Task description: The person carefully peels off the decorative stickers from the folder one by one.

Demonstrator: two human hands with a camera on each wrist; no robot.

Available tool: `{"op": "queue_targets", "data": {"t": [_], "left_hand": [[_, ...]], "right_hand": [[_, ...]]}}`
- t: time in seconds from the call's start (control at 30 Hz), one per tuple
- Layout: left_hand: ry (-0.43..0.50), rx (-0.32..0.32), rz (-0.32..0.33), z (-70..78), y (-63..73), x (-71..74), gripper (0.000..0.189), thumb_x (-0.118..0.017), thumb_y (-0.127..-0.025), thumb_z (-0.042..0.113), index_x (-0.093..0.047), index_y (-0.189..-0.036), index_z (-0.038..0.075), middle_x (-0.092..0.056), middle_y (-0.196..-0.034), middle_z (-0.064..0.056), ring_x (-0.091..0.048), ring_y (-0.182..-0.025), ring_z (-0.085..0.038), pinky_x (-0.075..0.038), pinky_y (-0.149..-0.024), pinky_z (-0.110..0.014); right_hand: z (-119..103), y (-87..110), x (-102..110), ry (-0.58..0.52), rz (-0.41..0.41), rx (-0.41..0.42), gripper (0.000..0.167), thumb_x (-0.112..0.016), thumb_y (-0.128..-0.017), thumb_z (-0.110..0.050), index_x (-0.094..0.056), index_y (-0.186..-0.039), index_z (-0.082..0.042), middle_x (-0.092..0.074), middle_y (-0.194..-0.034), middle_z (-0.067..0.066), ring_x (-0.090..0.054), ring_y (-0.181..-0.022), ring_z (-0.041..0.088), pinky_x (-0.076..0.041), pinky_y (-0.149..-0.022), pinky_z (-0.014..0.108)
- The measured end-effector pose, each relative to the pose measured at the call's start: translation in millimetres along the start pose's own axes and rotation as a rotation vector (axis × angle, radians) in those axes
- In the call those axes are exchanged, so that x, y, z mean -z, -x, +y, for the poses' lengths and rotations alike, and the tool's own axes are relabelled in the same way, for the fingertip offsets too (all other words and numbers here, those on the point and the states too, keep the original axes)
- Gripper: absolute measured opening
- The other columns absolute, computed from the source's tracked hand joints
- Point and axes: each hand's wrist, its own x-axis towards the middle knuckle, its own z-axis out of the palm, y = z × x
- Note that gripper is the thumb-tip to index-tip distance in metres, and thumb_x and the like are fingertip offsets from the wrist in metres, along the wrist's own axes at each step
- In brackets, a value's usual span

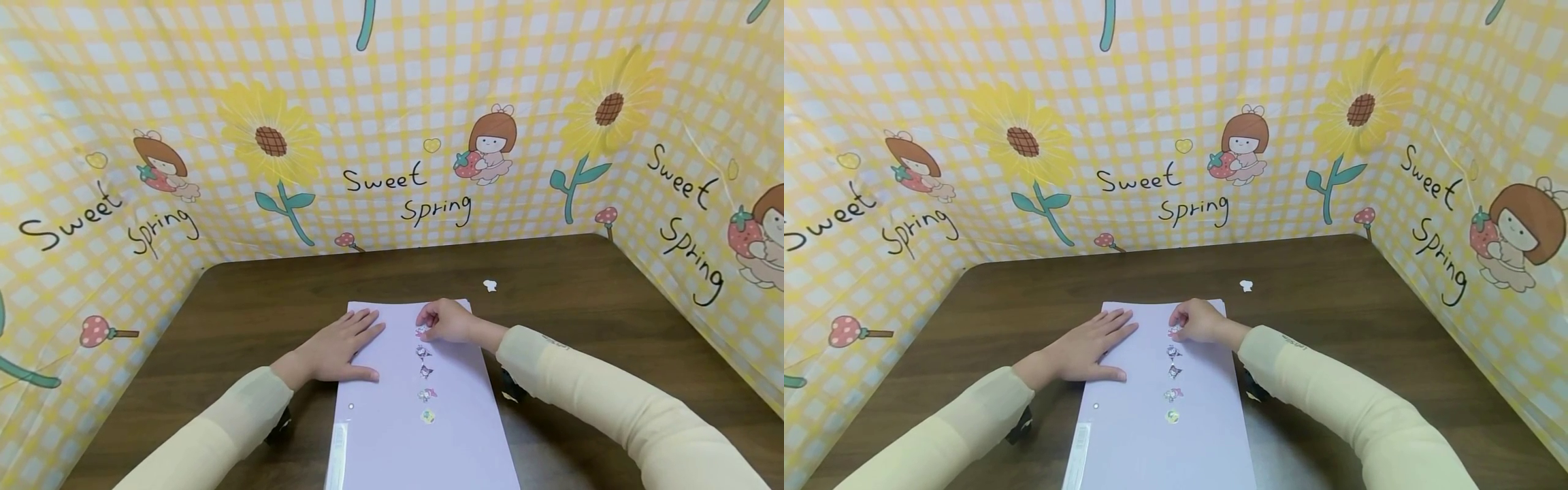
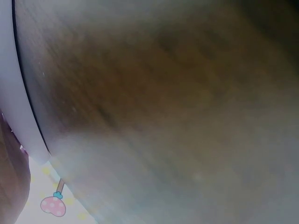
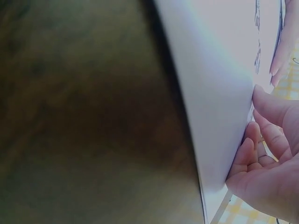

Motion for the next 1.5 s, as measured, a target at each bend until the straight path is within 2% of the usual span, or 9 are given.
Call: {"op": "queue_targets", "data": {"t": [0.4, 0.67, 0.93, 1.23, 1.5], "left_hand": [[-0.004, 0.008, -0.007, 1.6, 0.4, 1.0, 0.101, -0.036, -0.083, 0.082, -0.026, -0.155, 0.012, -0.016, -0.160, -0.014, -0.011, -0.147, -0.029, -0.010, -0.116, -0.047], [-0.003, 0.003, -0.004, 1.0, -0.3, 0.6, 0.101, -0.036, -0.083, 0.082, -0.026, -0.155, 0.012, -0.017, -0.160, -0.014, -0.011, -0.147, -0.030, -0.010, -0.116, -0.048], [-0.004, -0.003, -0.004, -0.4, -0.1, -0.1, 0.101, -0.037, -0.083, 0.081, -0.026, -0.155, 0.011, -0.017, -0.160, -0.015, -0.011, -0.147, -0.030, -0.010, -0.116, -0.048], [-0.001, 0.002, -0.007, 0.2, 0.2, 0.0, 0.101, -0.037, -0.083, 0.082, -0.026, -0.155, 0.012, -0.016, -0.160, -0.015, -0.010, -0.147, -0.030, -0.009, -0.116, -0.047], [0.005, 0.000, -0.003, 0.9, 0.3, 1.2, 0.101, -0.037, -0.083, 0.082, -0.027, -0.155, 0.011, -0.017, -0.160, -0.015, -0.011, -0.147, -0.030, -0.010, -0.116, -0.048]], "right_hand": [[-2.6, 1.0, -1.2, 0.021, 0.014, 0.004, 0.012, -0.081, -0.078, -0.006, -0.072, -0.086, -0.006, -0.055, -0.073, -0.002, -0.049, -0.071, 0.011, -0.042, -0.067, 0.024], [-1.9, 1.1, -1.6, 0.031, 0.031, -0.007, 0.019, -0.082, -0.078, -0.008, -0.070, -0.092, -0.005, -0.056, -0.076, -0.001, -0.050, -0.070, 0.012, -0.043, -0.067, 0.025], [-1.1, 0.7, -2.5, 0.032, 0.049, 0.005, 0.015, -0.083, -0.077, -0.006, -0.073, -0.089, -0.005, -0.058, -0.074, -0.002, -0.052, -0.071, 0.011, -0.045, -0.067, 0.024], [-1.1, 1.0, -3.4, 0.045, 0.034, 0.028, 0.011, -0.082, -0.077, -0.005, -0.073, -0.084, -0.007, -0.057, -0.073, -0.003, -0.051, -0.071, 0.011, -0.044, -0.068, 0.024], [0.2, 1.6, -2.6, 0.029, 0.060, -0.001, 0.019, -0.083, -0.076, -0.008, -0.073, -0.092, -0.006, -0.058, -0.075, 0.000, -0.051, -0.070, 0.011, -0.044, -0.067, 0.025]]}}
